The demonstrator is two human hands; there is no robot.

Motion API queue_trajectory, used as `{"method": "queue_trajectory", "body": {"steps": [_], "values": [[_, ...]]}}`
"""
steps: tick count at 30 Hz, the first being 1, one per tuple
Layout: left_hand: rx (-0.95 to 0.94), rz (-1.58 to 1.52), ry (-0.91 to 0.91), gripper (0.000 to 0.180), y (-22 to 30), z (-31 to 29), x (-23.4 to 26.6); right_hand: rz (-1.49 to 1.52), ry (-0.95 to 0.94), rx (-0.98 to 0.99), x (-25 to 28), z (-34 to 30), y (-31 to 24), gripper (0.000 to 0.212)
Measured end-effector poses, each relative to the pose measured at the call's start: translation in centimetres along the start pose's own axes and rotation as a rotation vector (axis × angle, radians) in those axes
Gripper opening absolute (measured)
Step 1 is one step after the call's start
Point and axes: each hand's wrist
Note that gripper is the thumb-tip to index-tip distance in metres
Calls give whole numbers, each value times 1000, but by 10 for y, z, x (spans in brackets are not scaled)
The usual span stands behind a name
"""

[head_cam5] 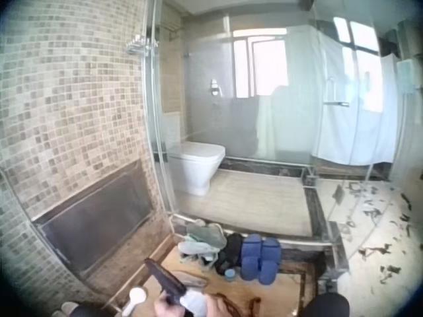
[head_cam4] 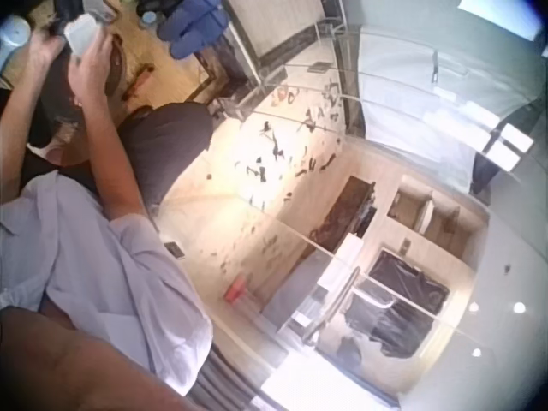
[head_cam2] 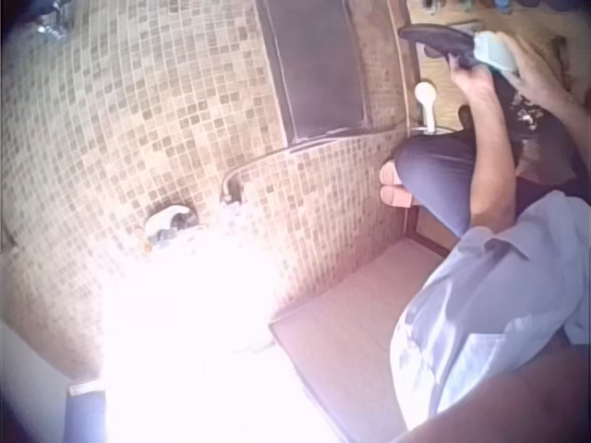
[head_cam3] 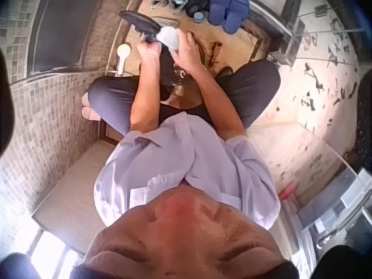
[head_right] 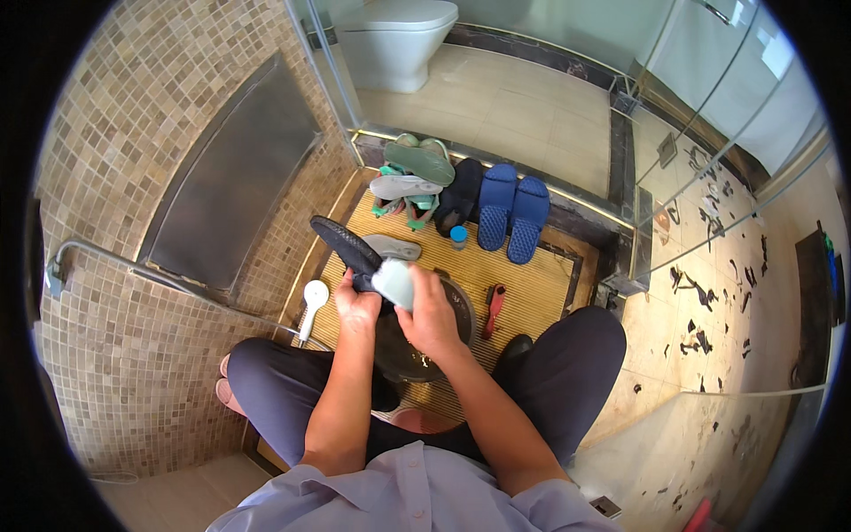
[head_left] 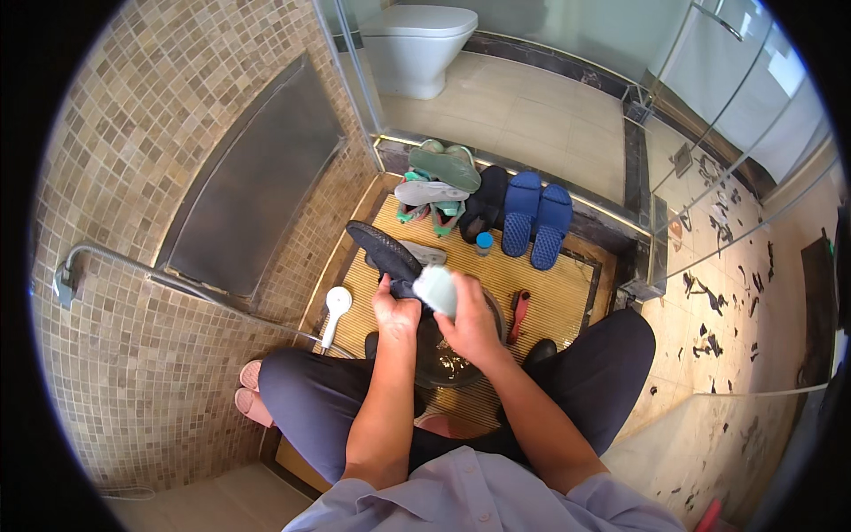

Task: The person sits on the bathroom floor and cleans several pairs of shoes using a brush and a bucket of water. They scrub the soles and uppers of black shoes, green sneakers, and blue slippers, rinsing the brush in the bucket between items.

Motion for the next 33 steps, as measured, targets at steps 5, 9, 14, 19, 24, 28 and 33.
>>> {"method": "queue_trajectory", "body": {"steps": [5,9,14,19,24,28,33], "values": [[-71,21,144,40,17,6,-3,-139,-82,-464,-19,-48,76,79],[-17,118,68,44,6,-10,-26,192,209,-197,-16,-19,60,81],[-109,160,15,44,2,-19,-20,-122,35,-200,-5,-22,33,88],[-27,230,-161,50,-1,-40,-20,115,147,-557,0,-15,108,89],[-10,316,-299,61,-5,-41,-8,89,128,-375,25,7,57,79],[-5,390,-330,58,-12,-31,5,58,-30,-263,18,8,14,76],[-16,403,-414,53,-5,-13,33,73,-128,109,12,2,-34,75]]}}
Point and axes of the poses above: each hand's wrist, its own z-axis towards the middle knuckle, its own x-axis out of the back of the hand, y = z × x, and after that the axes turned 12 degrees about z, right-handed
